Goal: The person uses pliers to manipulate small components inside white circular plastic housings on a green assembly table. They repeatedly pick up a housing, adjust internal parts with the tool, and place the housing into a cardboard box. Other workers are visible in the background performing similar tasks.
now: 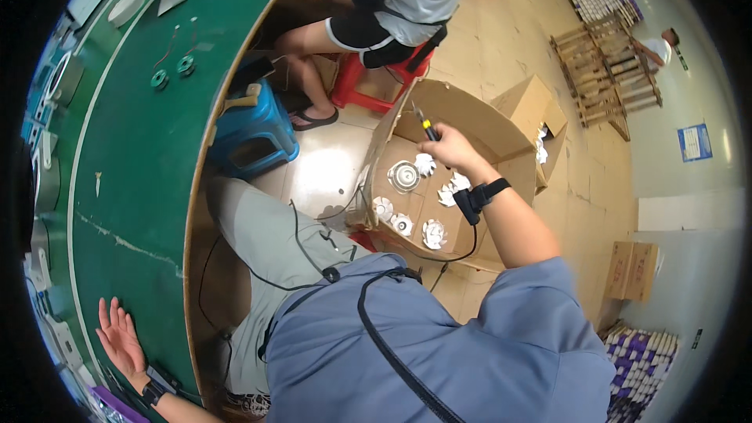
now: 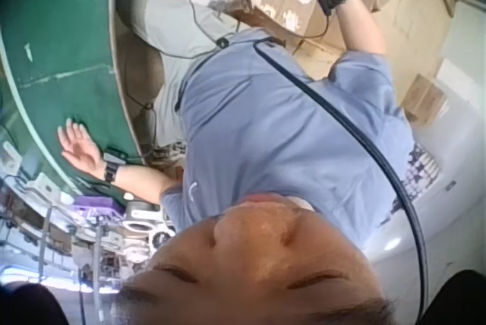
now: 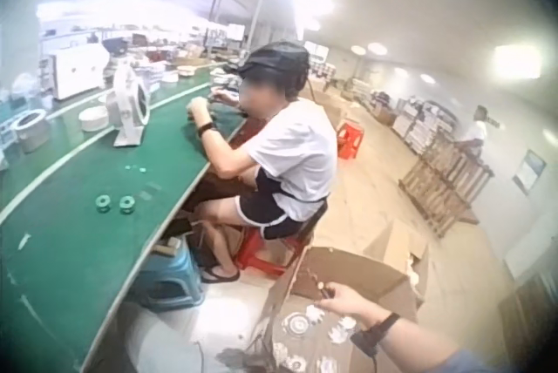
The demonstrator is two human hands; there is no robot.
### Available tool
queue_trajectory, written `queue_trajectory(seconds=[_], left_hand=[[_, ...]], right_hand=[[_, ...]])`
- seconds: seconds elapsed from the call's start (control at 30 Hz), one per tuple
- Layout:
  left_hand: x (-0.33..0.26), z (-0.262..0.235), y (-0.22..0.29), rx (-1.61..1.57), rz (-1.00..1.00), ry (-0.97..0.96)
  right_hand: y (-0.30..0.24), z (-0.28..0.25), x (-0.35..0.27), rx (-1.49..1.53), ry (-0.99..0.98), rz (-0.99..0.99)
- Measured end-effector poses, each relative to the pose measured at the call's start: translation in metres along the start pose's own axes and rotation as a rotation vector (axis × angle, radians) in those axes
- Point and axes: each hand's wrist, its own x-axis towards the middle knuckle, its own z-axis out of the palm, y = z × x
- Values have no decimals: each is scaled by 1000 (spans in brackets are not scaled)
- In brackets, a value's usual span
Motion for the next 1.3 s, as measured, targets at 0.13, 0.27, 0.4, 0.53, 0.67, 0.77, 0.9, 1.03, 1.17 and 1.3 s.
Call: queue_trajectory(seconds=[0.13, 0.27, 0.4, 0.53, 0.67, 0.77, 0.9, 1.03, 1.17, 1.3], left_hand=[[10, -3, 5, 41, -53, 41], [-9, 5, 11, 249, -93, 237], [-24, 34, 12, 776, -136, 469], [3, 138, -13, 1504, -93, 192], [72, 255, -62, 1766, -66, -6], [113, 272, -92, 2035, -164, -109], [127, 270, -96, 2122, -274, -143], [137, 280, -96, 2219, -325, -188], [143, 281, -91, 2084, -632, -132], [139, 239, -80, 2097, -371, -214]], right_hand=[[127, 7, 31, -282, -150, 176], [177, 40, 55, -177, -422, 458], [212, 84, 81, -318, -387, 425], [240, 126, 114, -628, -449, 370], [239, 155, 144, -756, -463, 390], [225, 163, 157, -805, -482, 475], [254, 192, 188, -790, -313, 526], [275, 210, 203, -826, -304, 538], [275, 216, 214, -798, -312, 515], [292, 226, 225, -880, -264, 556]])
